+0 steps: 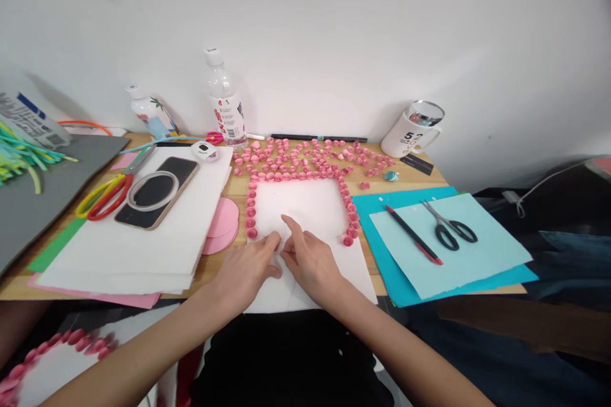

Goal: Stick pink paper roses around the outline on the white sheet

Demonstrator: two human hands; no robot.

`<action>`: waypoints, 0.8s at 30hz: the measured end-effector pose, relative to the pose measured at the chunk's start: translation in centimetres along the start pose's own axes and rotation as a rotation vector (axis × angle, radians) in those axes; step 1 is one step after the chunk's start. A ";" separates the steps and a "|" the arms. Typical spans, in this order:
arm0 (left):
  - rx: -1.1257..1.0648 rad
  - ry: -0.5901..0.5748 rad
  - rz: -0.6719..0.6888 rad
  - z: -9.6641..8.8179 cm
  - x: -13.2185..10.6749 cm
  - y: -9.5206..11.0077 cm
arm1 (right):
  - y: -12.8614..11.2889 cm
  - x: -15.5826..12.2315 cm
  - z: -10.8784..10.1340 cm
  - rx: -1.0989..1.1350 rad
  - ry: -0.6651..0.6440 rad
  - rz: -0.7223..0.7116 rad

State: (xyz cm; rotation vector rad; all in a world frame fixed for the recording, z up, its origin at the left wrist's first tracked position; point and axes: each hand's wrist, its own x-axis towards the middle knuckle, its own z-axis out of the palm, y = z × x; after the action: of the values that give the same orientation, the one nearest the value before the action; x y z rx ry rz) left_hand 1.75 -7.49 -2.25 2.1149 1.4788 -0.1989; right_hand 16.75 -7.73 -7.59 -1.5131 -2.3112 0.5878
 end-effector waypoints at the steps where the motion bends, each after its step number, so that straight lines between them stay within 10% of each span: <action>1: -0.011 0.005 0.002 0.0 0.0 0.0 | -0.1 0.0 0.1 -0.036 0.001 -0.011; 24: 0.021 -0.010 -0.029 0.0 0.1 -0.1 | 3.8 -3.9 -2.9 -0.080 0.409 0.131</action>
State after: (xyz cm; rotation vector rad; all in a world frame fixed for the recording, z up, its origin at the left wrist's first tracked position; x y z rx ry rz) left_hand 1.67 -7.43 -2.35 2.1071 1.5082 -0.2368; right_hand 22.59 -9.48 -7.13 -1.6503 -1.9555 0.1920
